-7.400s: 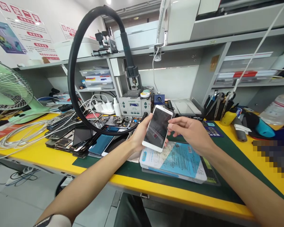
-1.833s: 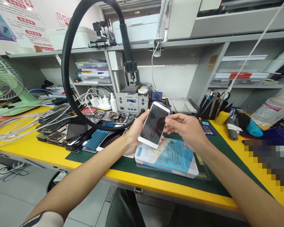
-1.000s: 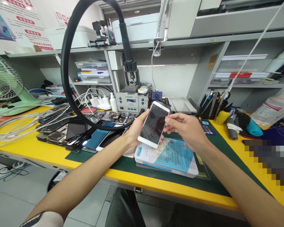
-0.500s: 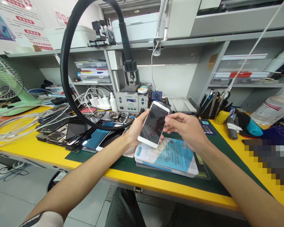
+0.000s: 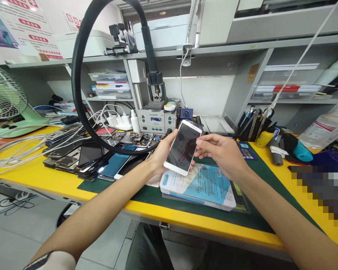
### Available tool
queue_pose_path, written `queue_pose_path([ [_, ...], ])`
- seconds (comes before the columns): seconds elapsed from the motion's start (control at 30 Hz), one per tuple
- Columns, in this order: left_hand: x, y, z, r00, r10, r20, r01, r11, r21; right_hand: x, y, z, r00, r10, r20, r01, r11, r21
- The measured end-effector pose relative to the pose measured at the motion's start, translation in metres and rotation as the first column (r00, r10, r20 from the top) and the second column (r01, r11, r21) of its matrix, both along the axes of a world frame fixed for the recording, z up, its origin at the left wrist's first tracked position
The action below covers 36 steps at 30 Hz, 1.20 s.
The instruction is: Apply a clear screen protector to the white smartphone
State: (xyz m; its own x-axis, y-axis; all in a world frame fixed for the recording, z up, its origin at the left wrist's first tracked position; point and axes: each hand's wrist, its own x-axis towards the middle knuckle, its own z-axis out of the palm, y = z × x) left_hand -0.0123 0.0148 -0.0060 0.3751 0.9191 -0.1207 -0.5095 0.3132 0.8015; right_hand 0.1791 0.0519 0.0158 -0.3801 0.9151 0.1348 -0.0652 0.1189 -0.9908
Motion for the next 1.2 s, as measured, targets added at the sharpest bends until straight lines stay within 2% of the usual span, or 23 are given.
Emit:
queue_pose_path([
  [1.2, 0.0000, 0.0005, -0.0001, 1.000, -0.008, 0.003, 0.008, 1.000, 0.014, 0.0005, 0.0025, -0.0036, 1.000, -0.003, -0.003, 0.003, 1.000, 0.016],
])
